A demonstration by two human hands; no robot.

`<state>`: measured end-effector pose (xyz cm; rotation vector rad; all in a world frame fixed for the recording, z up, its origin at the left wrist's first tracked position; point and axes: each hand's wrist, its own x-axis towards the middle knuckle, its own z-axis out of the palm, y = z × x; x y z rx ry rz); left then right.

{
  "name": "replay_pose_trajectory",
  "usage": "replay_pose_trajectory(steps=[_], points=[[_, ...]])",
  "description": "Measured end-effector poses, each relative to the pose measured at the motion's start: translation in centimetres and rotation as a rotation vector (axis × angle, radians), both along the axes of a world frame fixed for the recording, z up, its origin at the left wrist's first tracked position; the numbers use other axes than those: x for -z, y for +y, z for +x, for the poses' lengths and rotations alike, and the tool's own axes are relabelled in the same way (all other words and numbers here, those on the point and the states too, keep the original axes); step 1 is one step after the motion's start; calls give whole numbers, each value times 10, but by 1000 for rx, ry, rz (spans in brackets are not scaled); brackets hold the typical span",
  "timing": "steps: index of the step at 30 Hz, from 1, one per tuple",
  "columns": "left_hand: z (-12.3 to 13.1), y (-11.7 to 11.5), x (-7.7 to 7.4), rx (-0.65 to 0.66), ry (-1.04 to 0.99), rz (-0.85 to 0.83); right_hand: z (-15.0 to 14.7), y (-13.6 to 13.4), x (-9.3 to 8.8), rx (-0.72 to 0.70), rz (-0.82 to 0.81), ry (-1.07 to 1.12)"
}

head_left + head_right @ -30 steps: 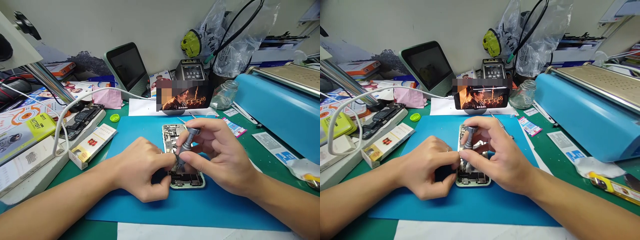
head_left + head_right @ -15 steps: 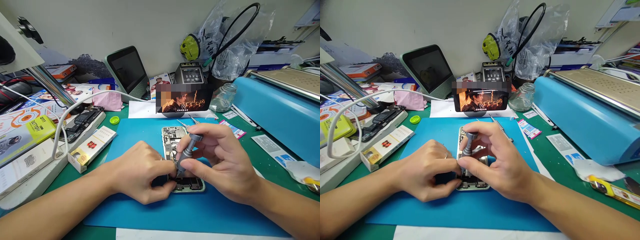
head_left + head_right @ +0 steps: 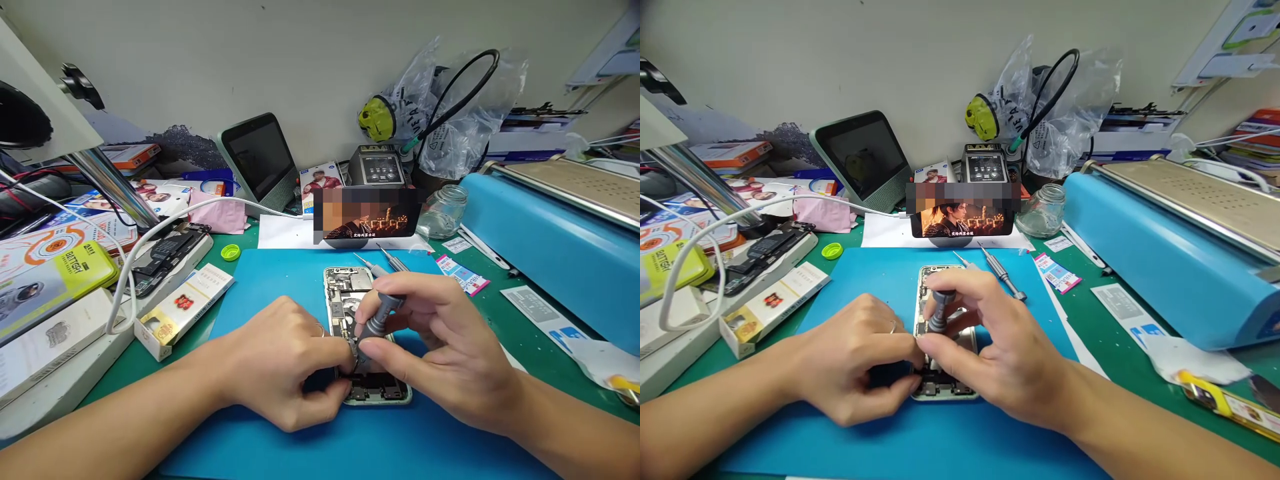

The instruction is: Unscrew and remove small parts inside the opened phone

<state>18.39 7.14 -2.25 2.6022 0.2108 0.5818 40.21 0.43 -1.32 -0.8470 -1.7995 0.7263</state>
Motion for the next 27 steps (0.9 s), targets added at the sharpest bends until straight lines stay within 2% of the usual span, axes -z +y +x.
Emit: replay_pose_trajectory(steps=[27], points=[[-1, 0, 0, -23, -8, -53, 1, 1, 1, 25, -64, 45]])
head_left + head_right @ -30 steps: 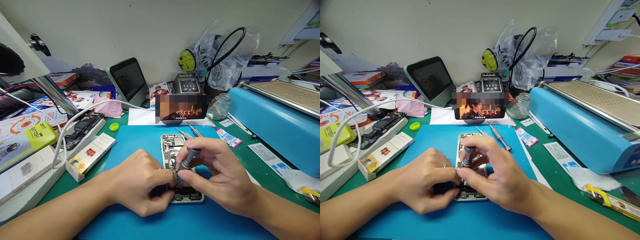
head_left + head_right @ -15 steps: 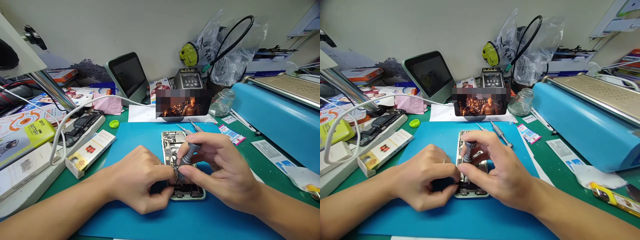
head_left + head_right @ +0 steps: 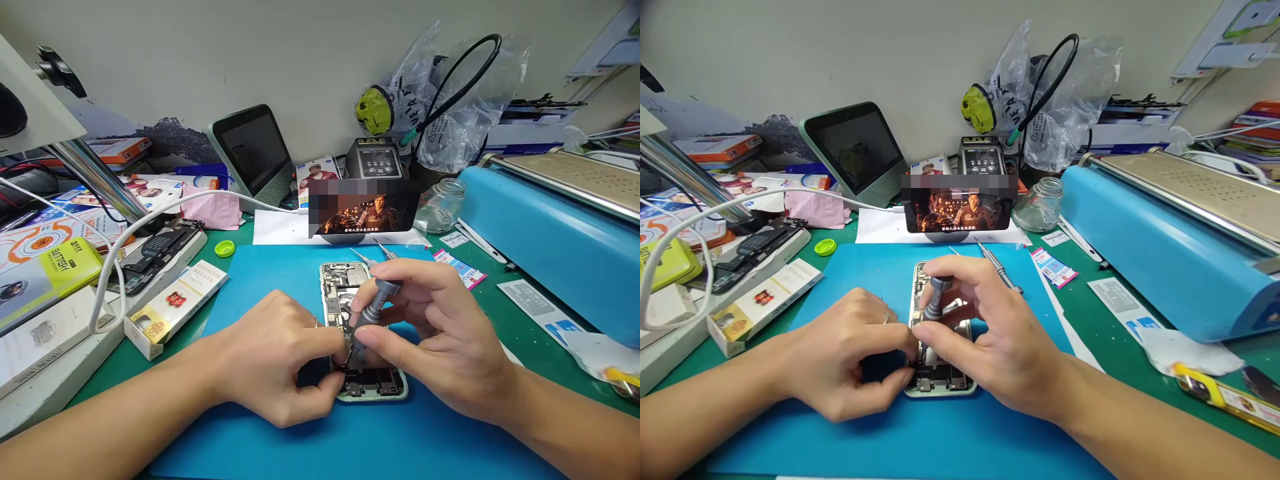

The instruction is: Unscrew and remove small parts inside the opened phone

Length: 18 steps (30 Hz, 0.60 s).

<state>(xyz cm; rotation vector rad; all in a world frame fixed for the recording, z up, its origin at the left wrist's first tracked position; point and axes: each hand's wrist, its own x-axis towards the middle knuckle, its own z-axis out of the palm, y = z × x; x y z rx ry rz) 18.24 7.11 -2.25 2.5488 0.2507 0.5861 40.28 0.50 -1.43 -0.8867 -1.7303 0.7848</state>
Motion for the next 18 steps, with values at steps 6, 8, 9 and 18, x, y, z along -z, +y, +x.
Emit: replay_pose_trajectory(steps=[6, 8, 9, 18], points=[[0, -1, -1, -23, -4, 4, -1, 0, 1, -4, -4, 39], [1, -1, -1, -23, -7, 1, -1, 1, 2, -3, 1, 46], [1, 0, -1, -24, -7, 1, -1, 1, 2, -5, 3, 47], [3, -1, -1, -60, 7, -9, 0, -2, 3, -11, 32, 63]])
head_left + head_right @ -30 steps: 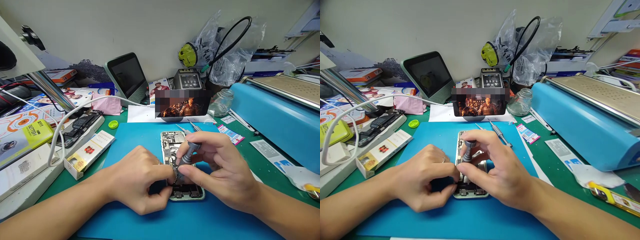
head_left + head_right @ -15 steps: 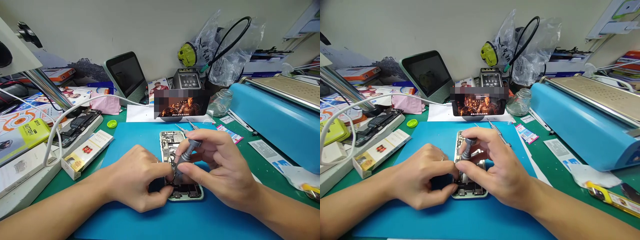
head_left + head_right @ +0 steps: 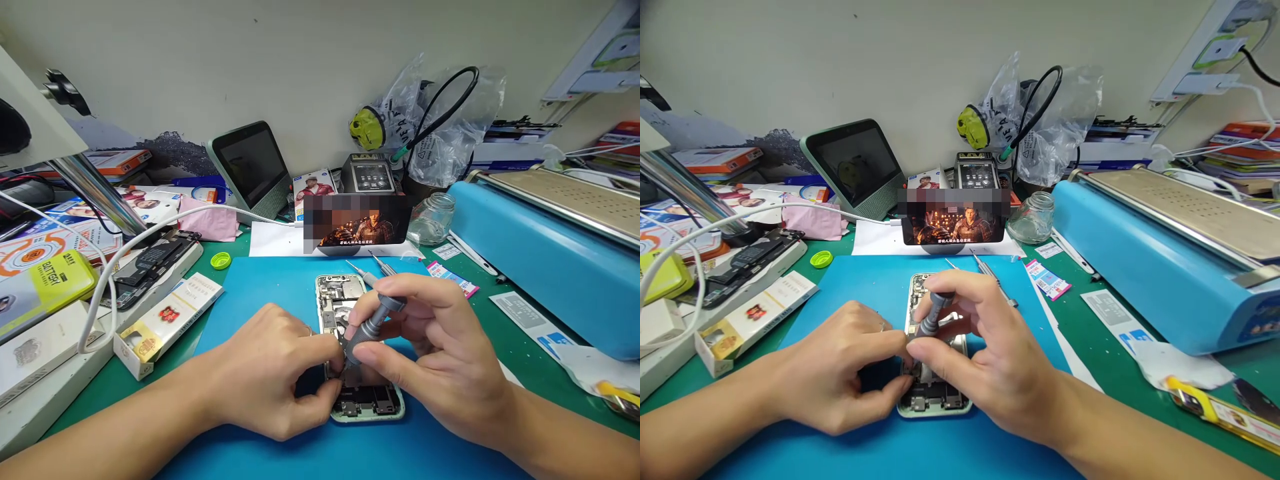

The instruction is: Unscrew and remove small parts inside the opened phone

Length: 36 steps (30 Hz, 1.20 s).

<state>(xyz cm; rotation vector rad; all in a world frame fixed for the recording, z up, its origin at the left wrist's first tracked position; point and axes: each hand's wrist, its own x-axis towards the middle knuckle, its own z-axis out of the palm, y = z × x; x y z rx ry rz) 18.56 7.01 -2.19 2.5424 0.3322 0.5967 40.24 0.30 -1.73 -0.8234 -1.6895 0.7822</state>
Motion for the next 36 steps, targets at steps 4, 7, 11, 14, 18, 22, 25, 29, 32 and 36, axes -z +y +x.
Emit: replay_pose_trajectory(steps=[4, 7, 11, 14, 18, 22, 25, 29, 32, 36], points=[[-1, -2, 1, 21, -3, 11, -1, -1, -1, -14, 70, -36], [-1, -1, 2, 41, -5, 13, 0, -2, -2, -27, 122, -58], [1, 1, 3, 36, -15, 23, 2, -4, -4, -15, 138, -69], [2, 0, 2, 25, -45, 20, 3, -5, -6, 26, 166, -39], [-3, 4, -6, -75, -119, 7, 3, -1, -8, 112, 228, 11], [-16, 15, -22, -301, -136, 29, 3, 3, -11, 181, 250, 15], [-23, 22, -26, -407, -81, 26, 4, 4, -11, 185, 220, 9], [-22, 31, -18, -463, -7, 1, 7, 4, -8, 106, 226, -25], [-21, 34, -11, -495, 31, -10, 9, 2, -4, 69, 257, -92], [-22, 37, -8, -517, 80, -11, 12, -1, -2, 54, 287, -180]])
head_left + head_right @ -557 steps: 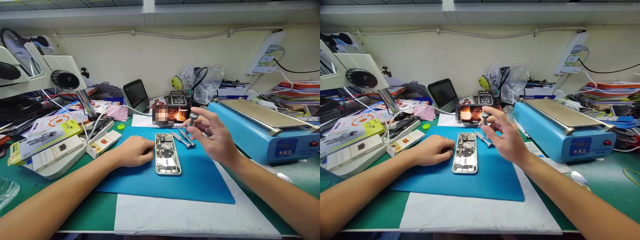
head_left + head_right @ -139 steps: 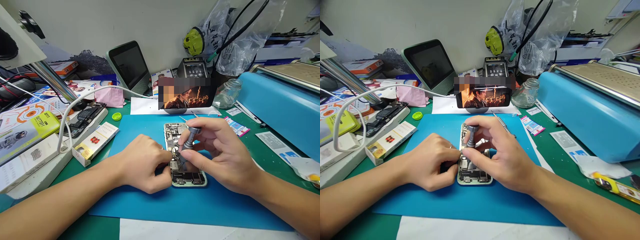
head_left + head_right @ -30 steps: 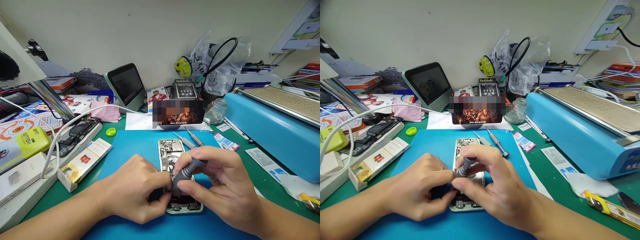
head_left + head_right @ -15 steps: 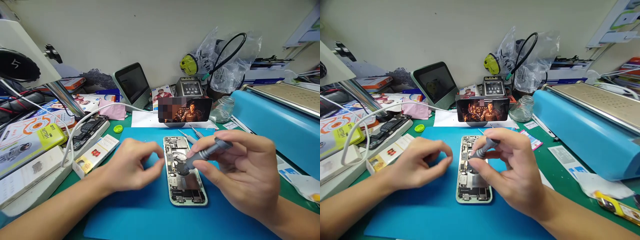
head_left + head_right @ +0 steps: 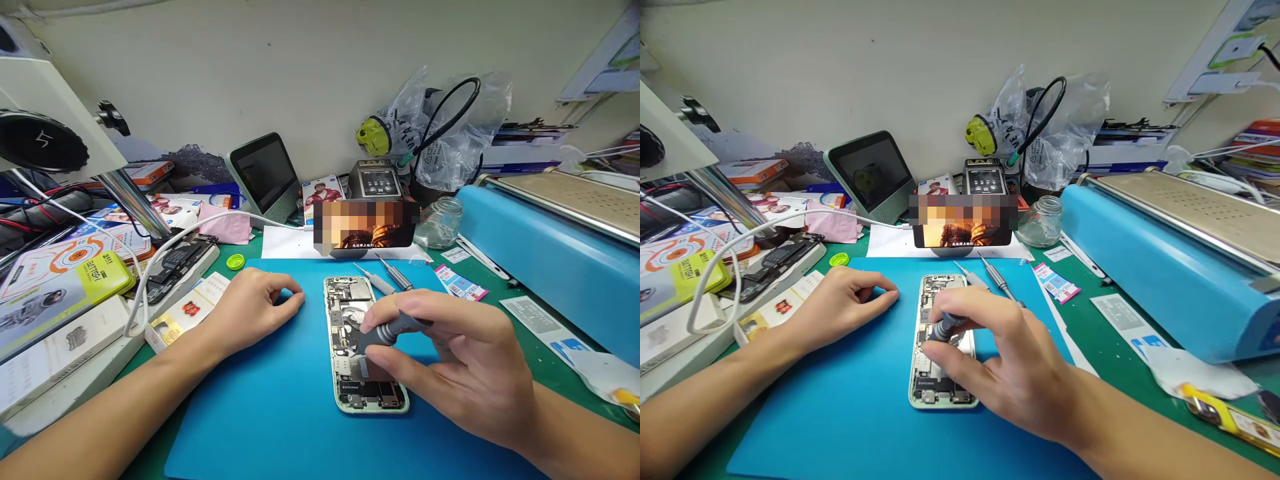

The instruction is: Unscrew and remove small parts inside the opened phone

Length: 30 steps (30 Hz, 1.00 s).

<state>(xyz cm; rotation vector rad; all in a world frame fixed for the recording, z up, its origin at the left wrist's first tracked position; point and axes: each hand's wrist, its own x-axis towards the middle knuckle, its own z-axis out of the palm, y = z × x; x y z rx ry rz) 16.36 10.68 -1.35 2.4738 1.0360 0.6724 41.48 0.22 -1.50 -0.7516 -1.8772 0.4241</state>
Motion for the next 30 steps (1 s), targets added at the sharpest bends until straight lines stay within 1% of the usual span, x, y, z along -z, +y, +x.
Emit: replay_pose_trajectory(steps=[4, 9, 17, 21, 25, 28, 30], points=[[-2, 1, 1, -9, 26, -1, 1, 1, 0, -17, 4, -17], [-5, 1, 1, -11, 37, 21, 0, 4, -2, -1, 33, -12], [-3, -1, -1, 18, 51, 50, 2, 4, -5, 13, 36, -23], [-3, 0, -1, 26, 27, 80, 3, 4, -2, 8, 24, -21], [-6, -2, -3, 19, -56, 157, 2, 6, 1, 11, -21, -21], [-6, -11, -7, 73, -131, 227, 1, 7, 2, 19, -62, -14], [-4, -20, -9, 177, -152, 256, 0, 7, 2, 26, -89, -8]])
